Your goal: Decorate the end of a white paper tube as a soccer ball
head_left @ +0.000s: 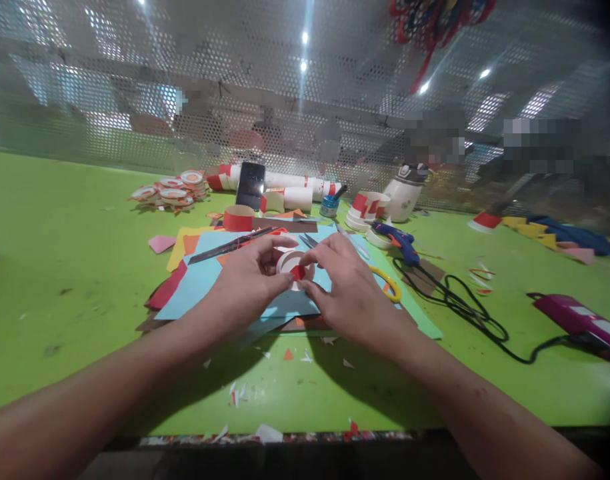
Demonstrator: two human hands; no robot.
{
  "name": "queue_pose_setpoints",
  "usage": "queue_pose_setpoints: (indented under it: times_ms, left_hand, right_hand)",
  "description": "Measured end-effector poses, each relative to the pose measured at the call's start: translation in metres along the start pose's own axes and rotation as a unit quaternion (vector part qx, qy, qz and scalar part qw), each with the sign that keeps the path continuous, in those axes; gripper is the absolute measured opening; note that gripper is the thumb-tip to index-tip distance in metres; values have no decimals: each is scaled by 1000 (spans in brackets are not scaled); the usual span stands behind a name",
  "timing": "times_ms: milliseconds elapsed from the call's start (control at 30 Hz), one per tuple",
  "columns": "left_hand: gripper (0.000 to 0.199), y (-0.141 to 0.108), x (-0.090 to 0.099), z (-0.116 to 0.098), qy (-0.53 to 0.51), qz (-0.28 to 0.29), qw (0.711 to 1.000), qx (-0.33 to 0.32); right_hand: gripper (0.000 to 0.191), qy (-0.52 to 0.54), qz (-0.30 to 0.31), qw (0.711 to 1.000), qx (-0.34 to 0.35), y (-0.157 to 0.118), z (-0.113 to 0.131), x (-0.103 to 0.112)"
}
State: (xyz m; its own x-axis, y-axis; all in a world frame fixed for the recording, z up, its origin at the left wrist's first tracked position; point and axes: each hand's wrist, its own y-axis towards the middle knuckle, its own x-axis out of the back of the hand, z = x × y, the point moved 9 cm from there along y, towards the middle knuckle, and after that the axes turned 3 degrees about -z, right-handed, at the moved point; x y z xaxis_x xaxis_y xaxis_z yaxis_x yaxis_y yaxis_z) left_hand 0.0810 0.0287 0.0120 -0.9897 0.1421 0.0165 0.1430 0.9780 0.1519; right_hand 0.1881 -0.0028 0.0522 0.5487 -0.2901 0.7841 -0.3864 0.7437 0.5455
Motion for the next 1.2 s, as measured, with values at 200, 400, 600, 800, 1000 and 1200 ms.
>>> queue_pose_setpoints:
  times_ms: [200, 400, 600, 800, 1000, 1200]
  left_hand:
    - [46, 1, 3, 7, 11, -5, 1000, 20]
    - [45, 3, 5, 5, -20, -2, 1000, 16]
    - [46, 3, 6, 9, -34, -13, 999, 36]
    - [49, 1, 4, 8, 12, -15, 1000, 15]
    - [54, 0, -1, 4, 17, 3, 1000, 18]
    - [34, 2, 3, 7, -68, 35, 995, 59]
  right_hand:
    - [11, -16, -14, 1000, 22, -2, 5, -2]
    - [11, -14, -37, 997, 72, -2, 13, 0]
    - [18, -12, -37, 998, 46, -1, 8, 0]
    - [16, -41, -1, 998, 55, -2, 10, -5]
    - [13, -27, 8, 999, 38, -2, 7, -7]
    - [10, 107, -4, 994, 26, 2, -4, 2]
